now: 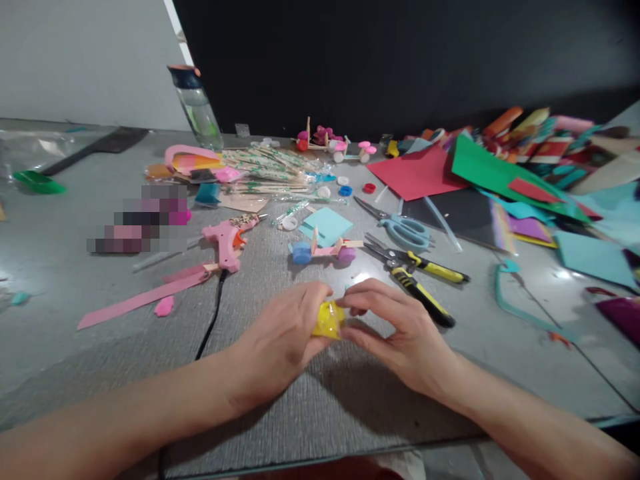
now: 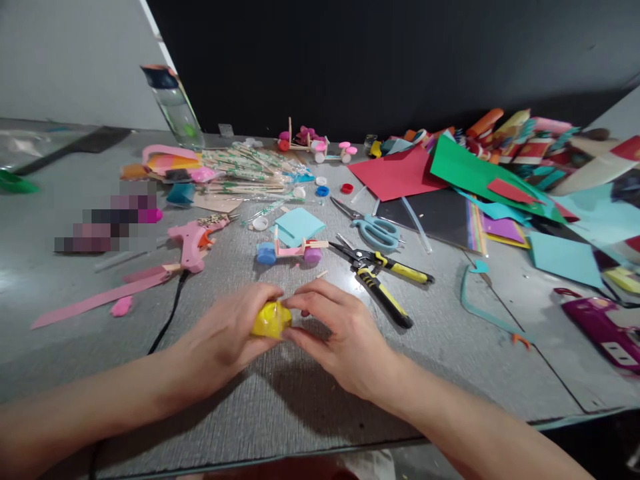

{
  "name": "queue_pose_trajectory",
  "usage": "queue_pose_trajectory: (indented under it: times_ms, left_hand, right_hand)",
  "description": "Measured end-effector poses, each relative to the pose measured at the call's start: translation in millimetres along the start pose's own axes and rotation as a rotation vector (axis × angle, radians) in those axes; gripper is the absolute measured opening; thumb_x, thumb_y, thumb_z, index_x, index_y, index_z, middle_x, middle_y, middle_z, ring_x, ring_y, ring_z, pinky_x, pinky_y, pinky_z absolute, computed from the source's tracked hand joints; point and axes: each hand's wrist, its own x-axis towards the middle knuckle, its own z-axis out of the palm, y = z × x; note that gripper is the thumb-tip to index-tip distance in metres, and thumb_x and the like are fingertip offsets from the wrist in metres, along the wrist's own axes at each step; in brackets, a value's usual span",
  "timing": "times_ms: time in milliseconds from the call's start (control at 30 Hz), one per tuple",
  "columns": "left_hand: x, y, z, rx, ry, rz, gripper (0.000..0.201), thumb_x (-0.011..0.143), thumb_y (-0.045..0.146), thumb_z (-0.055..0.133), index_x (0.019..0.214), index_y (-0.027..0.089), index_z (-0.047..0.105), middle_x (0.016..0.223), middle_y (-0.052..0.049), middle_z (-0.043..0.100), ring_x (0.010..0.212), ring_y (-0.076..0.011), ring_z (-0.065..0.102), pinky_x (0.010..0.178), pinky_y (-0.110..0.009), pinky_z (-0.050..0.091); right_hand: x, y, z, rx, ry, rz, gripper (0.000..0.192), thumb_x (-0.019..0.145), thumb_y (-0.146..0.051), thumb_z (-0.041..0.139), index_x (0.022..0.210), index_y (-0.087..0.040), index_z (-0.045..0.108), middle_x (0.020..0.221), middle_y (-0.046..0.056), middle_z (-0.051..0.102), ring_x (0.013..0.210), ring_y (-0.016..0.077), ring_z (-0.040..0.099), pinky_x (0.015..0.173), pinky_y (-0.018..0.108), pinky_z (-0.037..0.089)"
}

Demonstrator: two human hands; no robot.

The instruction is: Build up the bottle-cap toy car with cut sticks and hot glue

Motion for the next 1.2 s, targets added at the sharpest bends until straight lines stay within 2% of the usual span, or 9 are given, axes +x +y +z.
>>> queue_pose_trajectory:
  times_ms: [167,333,567,700,900,1067,1200]
  left_hand:
    - [-0.3,-1.1,-1.5,-0.099,0.053,-0.044,0.024,0.088,0.018,0.065,0.105,0.018,0.047,0.093,-0.004,0.063,0.083,-0.0220,0.062,0.070,-0.035,0.048]
    - [-1.9,1.2,-2.4,-0.168,0.059,-0.073,0.020,0.088,0.016,0.060,0.104,0.019,0.048,0.089,0.000,0.060,0.077,-0.0178,0.059,0.066,-0.031,0.043]
    - [-2.0,3.8,0.4,-0.182,0.037,-0.047,0.024,0.087,0.016,0.061,0.106,0.019,0.046,0.096,-0.003,0.063,0.084,-0.0201,0.061,0.071,-0.033,0.047]
    - [-4.2,6.2,0.9,-0.223,0.033,-0.053,0.025,0.087,0.017,0.062,0.107,0.020,0.047,0.100,-0.004,0.065,0.087,-0.0214,0.063,0.072,-0.034,0.049]
    - [-7.1,6.1,3.8,-0.277,-0.023,-0.115,0.031,0.088,0.017,0.064,0.113,0.020,0.047,0.104,-0.005,0.066,0.090,-0.0225,0.065,0.073,-0.035,0.051]
    - [-7.0,3.8,6.7,-0.219,-0.050,-0.026,0.031,0.089,0.016,0.061,0.116,0.021,0.046,0.110,-0.007,0.066,0.098,-0.0239,0.066,0.080,-0.037,0.052]
    - [-6.5,1.6,5.8,-0.144,-0.045,0.009,0.021,0.093,0.023,0.059,0.110,0.021,0.047,0.102,-0.006,0.067,0.090,-0.0239,0.066,0.075,-0.036,0.052]
  right_hand:
    - [0.2,-0.8,-1.4,-0.025,0.010,-0.044,0.018,0.092,-0.017,0.071,0.108,-0.017,0.065,0.104,0.007,0.067,0.095,0.0160,0.065,0.083,0.028,0.054]
    - [1.5,-0.4,-2.2,-0.066,-0.025,-0.030,0.023,0.092,-0.021,0.072,0.113,-0.019,0.065,0.111,0.009,0.068,0.102,0.0189,0.067,0.089,0.033,0.057]
    - [-1.2,-3.3,-4.3,-0.155,-0.056,-0.032,0.025,0.093,-0.026,0.072,0.116,-0.021,0.065,0.128,0.012,0.068,0.116,0.0237,0.067,0.099,0.041,0.057]
    - [-2.0,-5.4,-3.8,-0.126,-0.089,-0.043,0.027,0.093,-0.024,0.072,0.118,-0.018,0.064,0.132,0.012,0.066,0.120,0.0212,0.065,0.103,0.037,0.054]
    - [3.1,-6.5,-1.2,-0.017,-0.184,0.052,0.024,0.090,-0.016,0.071,0.113,-0.018,0.064,0.123,0.009,0.067,0.113,0.0187,0.065,0.096,0.033,0.053]
    - [4.6,-8.4,-0.5,-0.029,-0.204,0.093,0.020,0.084,-0.013,0.068,0.102,-0.019,0.061,0.108,0.007,0.068,0.099,0.0196,0.065,0.084,0.033,0.053]
    - [4.9,-8.7,-1.0,-0.111,-0.175,0.101,0.018,0.082,-0.013,0.063,0.098,-0.020,0.057,0.094,0.004,0.067,0.085,0.0189,0.063,0.072,0.032,0.051]
